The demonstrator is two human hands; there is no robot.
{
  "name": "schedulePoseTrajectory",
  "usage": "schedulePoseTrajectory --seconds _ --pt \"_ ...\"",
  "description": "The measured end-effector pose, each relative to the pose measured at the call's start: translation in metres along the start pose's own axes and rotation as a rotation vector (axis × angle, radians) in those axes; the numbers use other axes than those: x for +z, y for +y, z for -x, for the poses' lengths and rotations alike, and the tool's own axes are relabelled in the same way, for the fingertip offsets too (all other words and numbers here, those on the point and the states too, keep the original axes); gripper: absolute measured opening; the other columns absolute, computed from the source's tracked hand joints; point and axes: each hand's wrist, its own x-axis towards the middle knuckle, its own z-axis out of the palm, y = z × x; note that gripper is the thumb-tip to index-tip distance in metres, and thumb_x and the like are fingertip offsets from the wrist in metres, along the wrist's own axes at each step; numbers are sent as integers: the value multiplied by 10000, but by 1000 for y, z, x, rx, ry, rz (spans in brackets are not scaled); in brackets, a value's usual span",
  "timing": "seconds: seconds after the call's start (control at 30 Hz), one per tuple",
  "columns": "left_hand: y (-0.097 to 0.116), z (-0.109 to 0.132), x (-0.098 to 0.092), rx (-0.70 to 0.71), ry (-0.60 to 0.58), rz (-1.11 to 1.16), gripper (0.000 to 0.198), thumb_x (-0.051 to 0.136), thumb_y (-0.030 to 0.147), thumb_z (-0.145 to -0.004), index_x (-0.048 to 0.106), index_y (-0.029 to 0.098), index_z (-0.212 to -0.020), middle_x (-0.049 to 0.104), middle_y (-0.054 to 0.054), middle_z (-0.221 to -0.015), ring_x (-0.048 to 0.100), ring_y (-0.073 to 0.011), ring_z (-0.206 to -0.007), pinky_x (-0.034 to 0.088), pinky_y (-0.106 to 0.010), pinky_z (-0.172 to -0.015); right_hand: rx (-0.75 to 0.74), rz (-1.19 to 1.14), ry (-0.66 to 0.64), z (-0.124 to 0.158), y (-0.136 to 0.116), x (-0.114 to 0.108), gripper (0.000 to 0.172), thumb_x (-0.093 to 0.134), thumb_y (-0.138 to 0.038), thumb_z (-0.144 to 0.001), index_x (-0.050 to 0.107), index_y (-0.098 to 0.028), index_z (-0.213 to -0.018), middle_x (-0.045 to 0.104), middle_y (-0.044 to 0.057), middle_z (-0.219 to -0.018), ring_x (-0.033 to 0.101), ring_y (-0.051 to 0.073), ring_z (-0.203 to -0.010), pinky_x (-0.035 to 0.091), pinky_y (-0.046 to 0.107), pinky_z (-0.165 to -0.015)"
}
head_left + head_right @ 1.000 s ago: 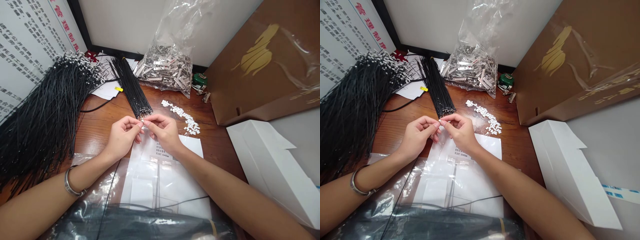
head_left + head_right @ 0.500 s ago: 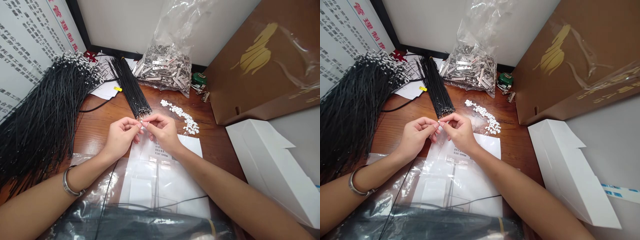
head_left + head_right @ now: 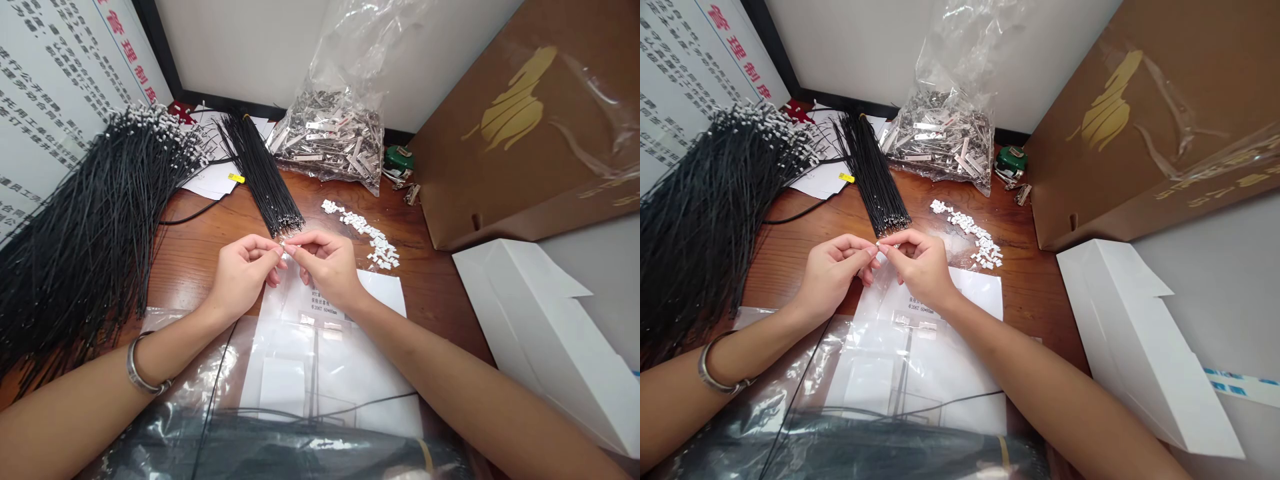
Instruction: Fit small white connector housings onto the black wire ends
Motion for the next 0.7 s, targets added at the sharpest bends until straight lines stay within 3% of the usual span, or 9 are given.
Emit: schedulePoseTrajectory --seconds 0.53,0.7 --pt "0 0 -1 8 -16 9 137 705 248 -696 617 143 -691 649 -4 -578 545 -90 -446 466 -209 -451 -12 45 -1 2 -2 -1 210 755 -372 -709 671 -181 -725 570 -38 -501 454 79 -359 332 230 -326" --pt "1 0 -1 2 -16 13 151 718 263 -700 625 144 -691 654 -8 -584 546 -92 -444 462 -216 -454 65 -6 -12 -1 -2 -1 216 759 -372 -690 675 -176 -724 561 -44 -491 451 77 -379 349 227 -349"
